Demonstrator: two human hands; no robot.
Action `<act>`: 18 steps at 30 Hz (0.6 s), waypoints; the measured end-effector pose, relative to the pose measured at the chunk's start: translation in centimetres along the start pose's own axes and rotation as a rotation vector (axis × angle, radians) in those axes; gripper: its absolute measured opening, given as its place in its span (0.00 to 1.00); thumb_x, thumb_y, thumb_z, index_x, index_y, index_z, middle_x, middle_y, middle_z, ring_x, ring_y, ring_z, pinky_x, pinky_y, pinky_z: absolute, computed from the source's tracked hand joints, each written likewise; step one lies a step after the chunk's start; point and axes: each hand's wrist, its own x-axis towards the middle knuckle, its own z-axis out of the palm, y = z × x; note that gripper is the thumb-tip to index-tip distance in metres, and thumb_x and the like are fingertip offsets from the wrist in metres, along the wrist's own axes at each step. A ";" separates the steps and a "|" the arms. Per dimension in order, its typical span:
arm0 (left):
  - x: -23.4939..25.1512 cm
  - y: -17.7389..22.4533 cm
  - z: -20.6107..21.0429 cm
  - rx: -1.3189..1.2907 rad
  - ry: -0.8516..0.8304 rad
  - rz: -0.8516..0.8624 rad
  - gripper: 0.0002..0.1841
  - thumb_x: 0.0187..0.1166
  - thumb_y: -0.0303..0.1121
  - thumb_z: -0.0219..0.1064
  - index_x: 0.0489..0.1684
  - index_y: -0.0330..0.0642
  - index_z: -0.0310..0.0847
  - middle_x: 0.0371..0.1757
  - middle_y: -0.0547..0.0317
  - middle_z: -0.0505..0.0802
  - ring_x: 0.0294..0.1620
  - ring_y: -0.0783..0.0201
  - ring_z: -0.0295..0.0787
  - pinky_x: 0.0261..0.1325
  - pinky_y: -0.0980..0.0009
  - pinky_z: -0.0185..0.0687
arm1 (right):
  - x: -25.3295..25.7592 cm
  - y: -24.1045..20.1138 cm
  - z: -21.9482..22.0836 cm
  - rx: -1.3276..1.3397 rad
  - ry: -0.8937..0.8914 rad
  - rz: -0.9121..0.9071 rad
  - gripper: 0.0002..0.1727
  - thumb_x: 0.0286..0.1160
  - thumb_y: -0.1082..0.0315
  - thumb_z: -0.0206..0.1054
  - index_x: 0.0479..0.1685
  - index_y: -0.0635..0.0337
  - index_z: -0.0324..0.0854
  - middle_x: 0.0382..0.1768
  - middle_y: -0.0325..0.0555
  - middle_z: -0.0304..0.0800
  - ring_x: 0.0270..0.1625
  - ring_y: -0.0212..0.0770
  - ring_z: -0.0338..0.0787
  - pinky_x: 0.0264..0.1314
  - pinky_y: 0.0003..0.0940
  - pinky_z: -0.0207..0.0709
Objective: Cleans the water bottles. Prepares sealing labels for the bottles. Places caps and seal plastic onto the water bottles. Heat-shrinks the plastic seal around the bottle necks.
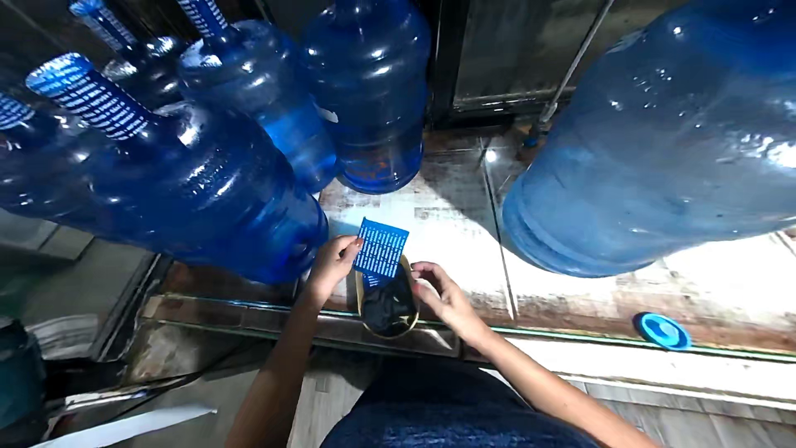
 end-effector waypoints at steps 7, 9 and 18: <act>-0.5 0.9 1.0 -0.189 0.032 0.081 0.14 0.87 0.29 0.60 0.54 0.25 0.88 0.50 0.43 0.93 0.48 0.67 0.88 0.59 0.69 0.82 | 3.2 -3.9 -1.0 0.306 0.046 0.122 0.15 0.84 0.68 0.60 0.61 0.70 0.73 0.48 0.42 0.86 0.53 0.28 0.88 0.65 0.28 0.81; -0.7 1.4 1.6 -0.187 0.071 0.127 0.14 0.86 0.28 0.61 0.51 0.26 0.90 0.48 0.44 0.94 0.47 0.70 0.88 0.57 0.73 0.81 | 4.0 -4.4 -0.9 0.327 0.062 0.143 0.09 0.84 0.71 0.59 0.54 0.67 0.73 0.42 0.40 0.84 0.47 0.28 0.88 0.60 0.27 0.83; -0.1 1.7 2.0 -0.476 0.158 0.093 0.24 0.95 0.39 0.42 0.73 0.33 0.77 0.65 0.53 0.89 0.63 0.70 0.86 0.70 0.68 0.82 | 3.8 -5.9 -3.2 0.168 0.014 -0.196 0.13 0.85 0.71 0.57 0.33 0.66 0.81 0.25 0.30 0.81 0.32 0.17 0.79 0.41 0.18 0.75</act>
